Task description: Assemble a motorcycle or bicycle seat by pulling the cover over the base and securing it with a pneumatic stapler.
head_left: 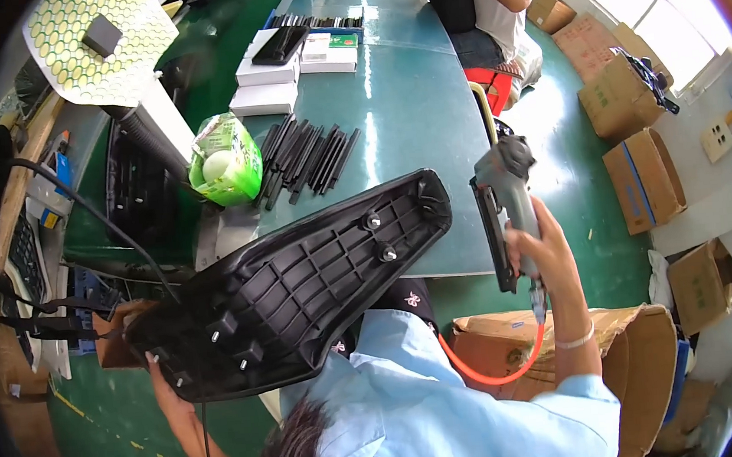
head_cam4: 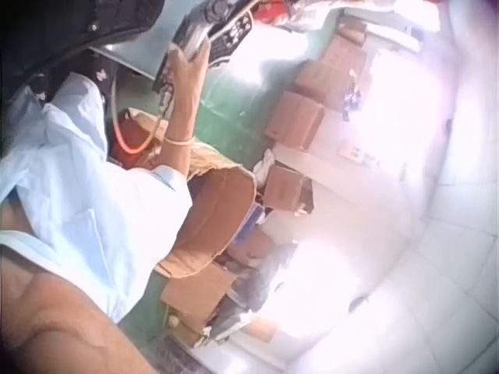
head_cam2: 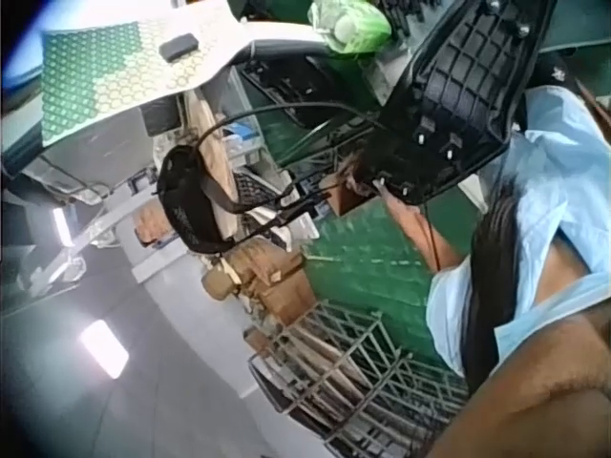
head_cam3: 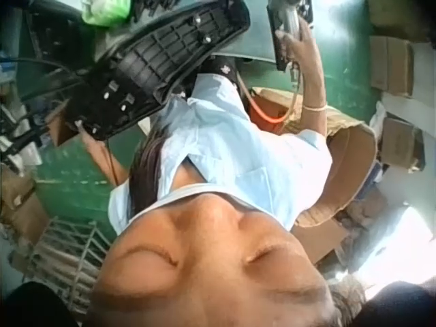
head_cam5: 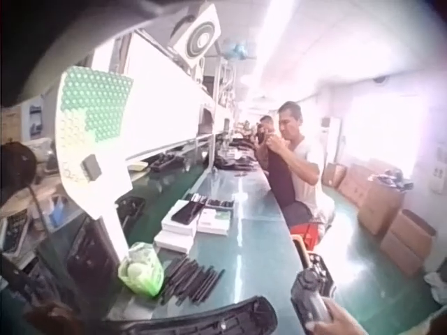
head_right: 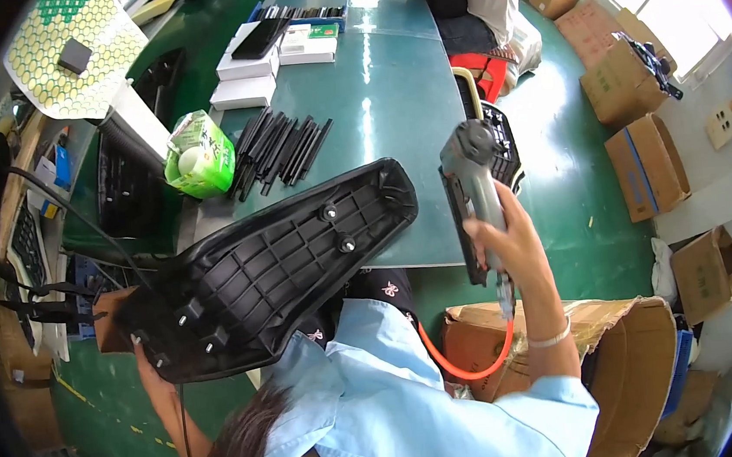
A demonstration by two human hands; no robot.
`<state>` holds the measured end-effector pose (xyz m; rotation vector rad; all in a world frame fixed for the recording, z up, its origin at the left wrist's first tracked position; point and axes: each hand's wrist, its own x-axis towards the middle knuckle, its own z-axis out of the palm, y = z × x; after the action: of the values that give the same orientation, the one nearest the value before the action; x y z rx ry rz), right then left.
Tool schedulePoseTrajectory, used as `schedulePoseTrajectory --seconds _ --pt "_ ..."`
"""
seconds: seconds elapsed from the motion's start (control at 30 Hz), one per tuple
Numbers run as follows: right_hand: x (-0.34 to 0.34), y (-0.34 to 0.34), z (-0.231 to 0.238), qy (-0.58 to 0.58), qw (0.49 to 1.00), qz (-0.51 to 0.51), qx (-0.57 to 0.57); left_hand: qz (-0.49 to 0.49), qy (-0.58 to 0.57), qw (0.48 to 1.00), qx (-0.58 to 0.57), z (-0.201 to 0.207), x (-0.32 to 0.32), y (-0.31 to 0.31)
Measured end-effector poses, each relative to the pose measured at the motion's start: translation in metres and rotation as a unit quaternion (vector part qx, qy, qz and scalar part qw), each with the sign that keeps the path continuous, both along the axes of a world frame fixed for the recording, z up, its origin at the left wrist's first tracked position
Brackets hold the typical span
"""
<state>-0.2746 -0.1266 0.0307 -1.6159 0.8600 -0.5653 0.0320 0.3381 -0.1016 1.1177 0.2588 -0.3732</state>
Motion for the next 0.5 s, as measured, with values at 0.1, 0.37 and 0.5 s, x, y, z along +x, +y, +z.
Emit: schedulePoseTrajectory --seconds 0.1,0.37,0.5 --pt "-0.018 0.040 0.004 -0.127 0.991 -0.017 -0.027 -0.031 -0.061 0.998 0.002 0.001 0.006 -0.003" --pt "-0.030 0.048 -0.008 0.143 0.988 0.007 0.065 0.014 -0.051 0.999 -0.002 -0.014 0.040 0.003" --pt "-0.017 0.043 -0.013 0.193 0.979 0.039 0.060 0.020 -0.064 0.998 0.008 -0.021 0.046 0.012"
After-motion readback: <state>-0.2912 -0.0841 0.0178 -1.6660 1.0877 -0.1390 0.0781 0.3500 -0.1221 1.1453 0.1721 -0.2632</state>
